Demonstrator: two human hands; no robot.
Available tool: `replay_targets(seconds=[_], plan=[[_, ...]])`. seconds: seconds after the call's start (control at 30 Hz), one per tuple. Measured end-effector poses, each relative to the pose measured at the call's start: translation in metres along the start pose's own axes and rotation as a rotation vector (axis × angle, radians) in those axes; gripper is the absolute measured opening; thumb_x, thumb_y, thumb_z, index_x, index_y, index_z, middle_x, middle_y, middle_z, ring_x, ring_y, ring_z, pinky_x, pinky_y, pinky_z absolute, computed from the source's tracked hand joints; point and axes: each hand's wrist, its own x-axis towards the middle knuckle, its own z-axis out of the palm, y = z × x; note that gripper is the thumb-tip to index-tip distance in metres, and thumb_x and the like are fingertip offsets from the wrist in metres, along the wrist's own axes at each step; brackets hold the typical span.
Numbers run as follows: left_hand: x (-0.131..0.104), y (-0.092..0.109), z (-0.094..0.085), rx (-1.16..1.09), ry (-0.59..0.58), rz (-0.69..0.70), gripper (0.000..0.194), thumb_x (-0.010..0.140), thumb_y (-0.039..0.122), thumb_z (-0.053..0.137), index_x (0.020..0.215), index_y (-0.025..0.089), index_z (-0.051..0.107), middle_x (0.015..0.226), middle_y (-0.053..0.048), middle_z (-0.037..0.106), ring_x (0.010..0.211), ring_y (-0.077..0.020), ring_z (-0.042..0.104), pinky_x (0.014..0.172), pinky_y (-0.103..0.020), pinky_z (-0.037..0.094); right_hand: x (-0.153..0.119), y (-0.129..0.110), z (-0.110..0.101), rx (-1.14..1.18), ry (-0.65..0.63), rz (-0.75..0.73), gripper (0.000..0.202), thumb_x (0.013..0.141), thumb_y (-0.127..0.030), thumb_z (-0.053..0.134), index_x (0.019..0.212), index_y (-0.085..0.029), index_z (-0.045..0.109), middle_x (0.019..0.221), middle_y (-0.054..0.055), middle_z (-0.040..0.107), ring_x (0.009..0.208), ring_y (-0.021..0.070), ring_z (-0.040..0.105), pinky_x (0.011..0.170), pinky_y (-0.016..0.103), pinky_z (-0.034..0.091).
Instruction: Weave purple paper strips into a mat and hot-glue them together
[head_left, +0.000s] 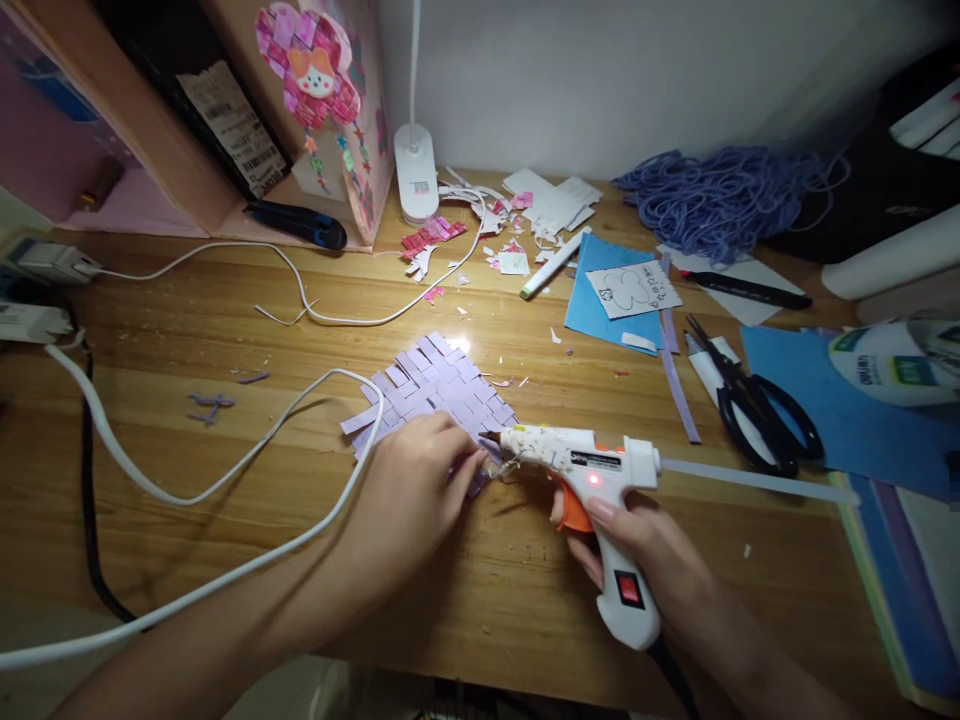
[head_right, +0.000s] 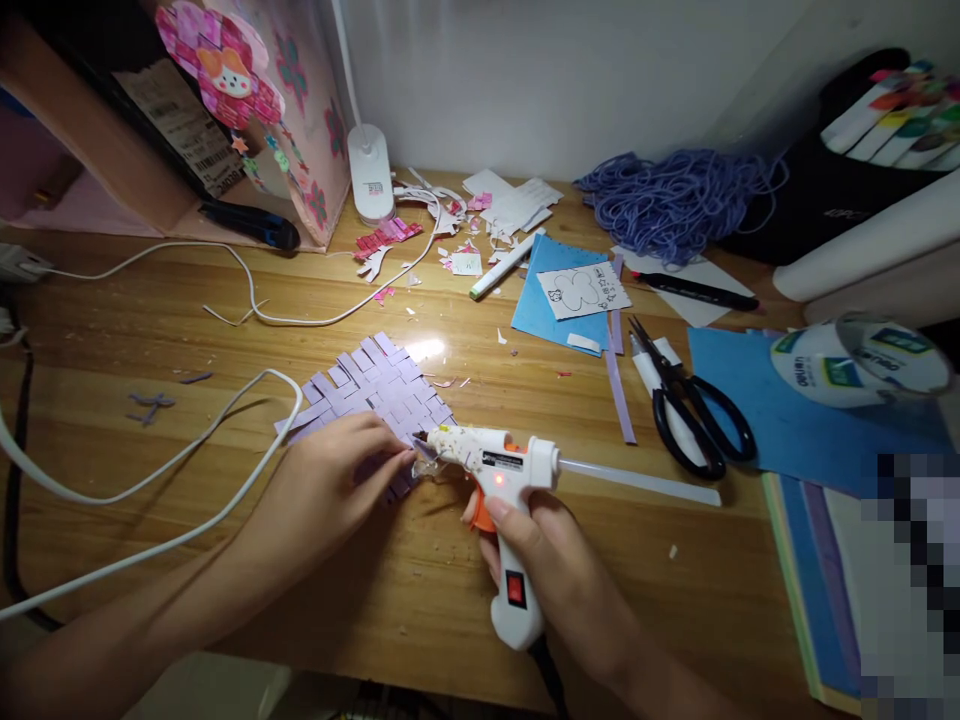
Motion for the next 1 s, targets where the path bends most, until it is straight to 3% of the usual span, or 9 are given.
replay_targets(seconds=[0.13, 0.23, 0.4, 0.6, 0.73, 0.8, 0.9, 1.0], plan=[[-0.01, 0.006, 0.011, 0.312, 0.025, 0.11, 0.016, 0.088, 0.02, 0.055, 0.075, 0.017, 0.063, 0.079, -0.005, 0.061, 0.072, -0.0207, 0.055, 0.062, -0.033, 0.044, -0.001, 0.002, -0.006, 0.038, 0.064, -0.001, 0.041, 0.079, -0.057, 0.051, 0.079, -0.017, 0.057, 0.05, -0.003, 0.048, 0.046, 0.0122, 0.043, 0.045, 0.023, 0.036], [-0.015, 0.009, 0.015, 0.395, 0.015, 0.168, 0.007, 0.086, 0.019, 0.057, 0.084, 0.016, 0.063, 0.085, -0.006, 0.062, 0.074, -0.0215, 0.056, 0.062, -0.035, 0.047, 0.001, 0.005, -0.01, 0.063, 0.066, -0.013, 0.042, 0.077, -0.058, 0.053, 0.082, -0.017, 0.06, 0.052, -0.001, 0.052, 0.046, 0.0131, 0.046, 0.045, 0.024, 0.039], [-0.016, 0.009, 0.012, 0.369, 0.05, 0.115, 0.009, 0.089, 0.015, 0.051, 0.092, 0.013, 0.06, 0.098, -0.01, 0.062, 0.081, -0.0218, 0.059, 0.066, -0.034, 0.051, 0.001, 0.006, -0.012, 0.126, 0.084, -0.005, 0.04, 0.077, -0.056, 0.055, 0.083, -0.016, 0.06, 0.057, 0.001, 0.055, 0.048, 0.0133, 0.048, 0.045, 0.024, 0.04], [-0.018, 0.006, 0.011, 0.312, -0.114, 0.12, 0.013, 0.083, 0.006, 0.054, 0.091, 0.012, 0.062, 0.098, -0.011, 0.063, 0.085, -0.0237, 0.061, 0.069, -0.035, 0.054, 0.0, 0.005, -0.013, 0.165, 0.086, -0.01, 0.039, 0.077, -0.053, 0.058, 0.086, -0.016, 0.062, 0.059, 0.0, 0.057, 0.047, 0.0113, 0.047, 0.044, 0.022, 0.04], [-0.021, 0.003, 0.003, 0.166, -0.116, 0.123, 0.013, 0.087, 0.015, 0.052, 0.096, 0.018, 0.062, 0.115, -0.011, 0.056, 0.097, -0.0229, 0.059, 0.078, -0.034, 0.052, 0.001, 0.006, -0.015, 0.144, 0.07, -0.01, 0.039, 0.078, -0.054, 0.055, 0.083, -0.016, 0.062, 0.054, 0.0, 0.055, 0.047, 0.012, 0.047, 0.044, 0.022, 0.039], [-0.02, 0.004, -0.003, 0.121, -0.109, 0.085, 0.005, 0.085, 0.018, 0.057, 0.09, 0.018, 0.06, 0.111, -0.009, 0.055, 0.089, -0.0201, 0.059, 0.073, -0.032, 0.052, 0.003, 0.007, -0.015, 0.148, 0.082, -0.023, 0.038, 0.077, -0.054, 0.055, 0.081, -0.016, 0.061, 0.054, 0.0, 0.056, 0.046, 0.0122, 0.047, 0.043, 0.022, 0.039], [-0.018, 0.008, -0.006, 0.175, -0.082, -0.007, 0.024, 0.073, 0.021, 0.073, 0.085, 0.016, 0.052, 0.096, -0.006, 0.053, 0.077, -0.019, 0.055, 0.065, -0.032, 0.05, 0.004, 0.007, -0.013, 0.164, 0.095, -0.029, 0.036, 0.078, -0.052, 0.056, 0.083, -0.017, 0.062, 0.051, 0.0, 0.054, 0.043, 0.0125, 0.045, 0.041, 0.023, 0.038], [-0.016, 0.009, -0.001, 0.254, -0.042, -0.013, 0.033, 0.069, 0.026, 0.077, 0.082, 0.017, 0.047, 0.09, -0.005, 0.051, 0.079, -0.021, 0.051, 0.067, -0.035, 0.048, 0.004, 0.008, -0.012, 0.189, 0.103, -0.025, 0.035, 0.078, -0.05, 0.057, 0.086, -0.017, 0.062, 0.052, 0.0, 0.055, 0.043, 0.0122, 0.045, 0.04, 0.022, 0.038]])
